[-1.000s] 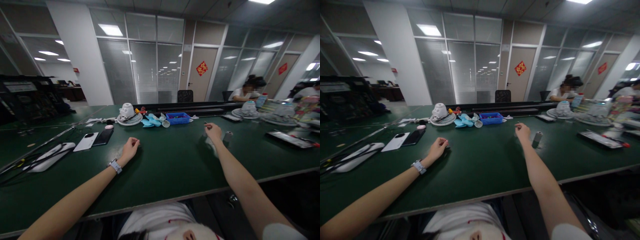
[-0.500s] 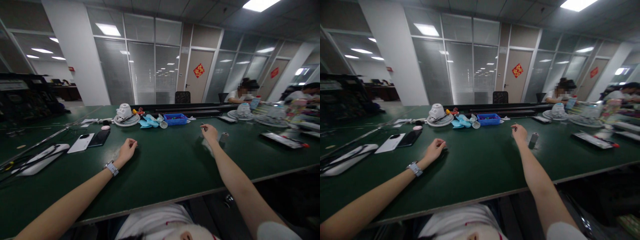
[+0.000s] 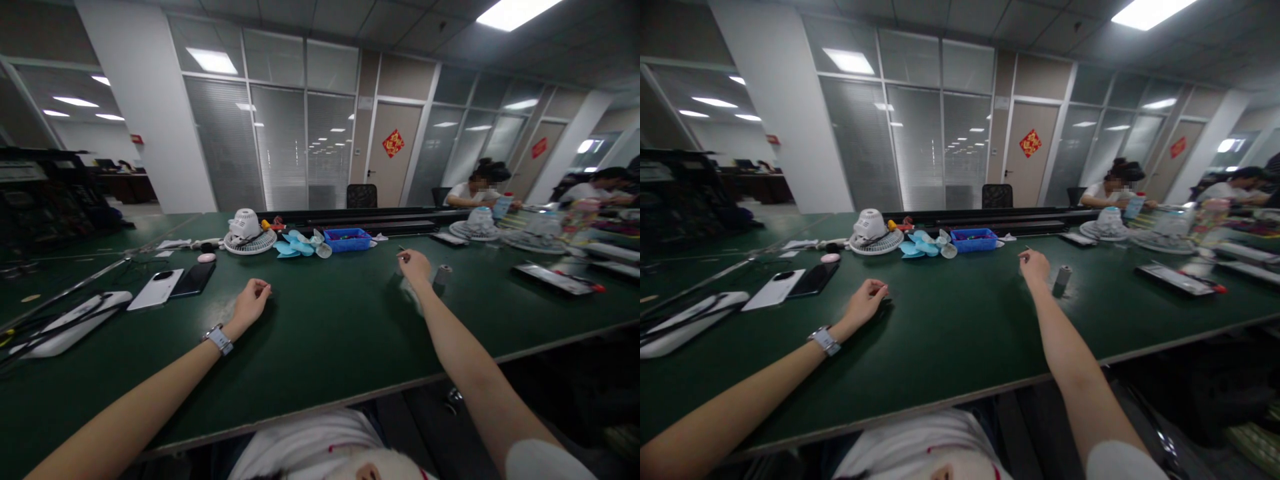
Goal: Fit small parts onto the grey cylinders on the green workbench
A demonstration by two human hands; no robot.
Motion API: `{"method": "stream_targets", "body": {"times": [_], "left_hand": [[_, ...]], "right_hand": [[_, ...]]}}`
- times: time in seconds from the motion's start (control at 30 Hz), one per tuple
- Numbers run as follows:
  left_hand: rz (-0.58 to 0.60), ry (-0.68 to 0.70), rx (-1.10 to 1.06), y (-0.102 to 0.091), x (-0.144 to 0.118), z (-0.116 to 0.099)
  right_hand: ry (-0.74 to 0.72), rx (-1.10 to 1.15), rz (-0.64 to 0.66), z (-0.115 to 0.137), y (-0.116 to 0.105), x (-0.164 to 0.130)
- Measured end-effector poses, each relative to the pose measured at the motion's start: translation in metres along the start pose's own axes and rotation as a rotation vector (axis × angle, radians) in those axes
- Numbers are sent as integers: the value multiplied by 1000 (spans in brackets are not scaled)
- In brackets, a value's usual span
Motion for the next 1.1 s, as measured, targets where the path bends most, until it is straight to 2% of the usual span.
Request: {"method": "stream_targets", "body": {"times": [0.17,0.37,0.7,0.83,0.97,1.1], "left_hand": [[8,-2,-14,1,1,1],[-13,14,4,0,0,-1],[0,-5,-16,1,0,1],[4,-11,-12,1,0,0],[9,-6,-14,0,-1,-1],[11,-6,-18,1,-1,-1]], "right_hand": [[28,-113,41,7,-3,2],[-57,-239,67,18,-1,3],[-51,-263,36,20,3,2],[-68,-188,5,13,0,-2],[-5,-84,-42,3,-1,-4],[168,-31,-10,-4,6,-7]]}}
Point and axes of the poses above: each hand's wrist, its own x-axis towards the middle knuckle, its own y-axis out of the palm, z = x × y, the point moved 3 cm from there along x, towards the middle knuckle
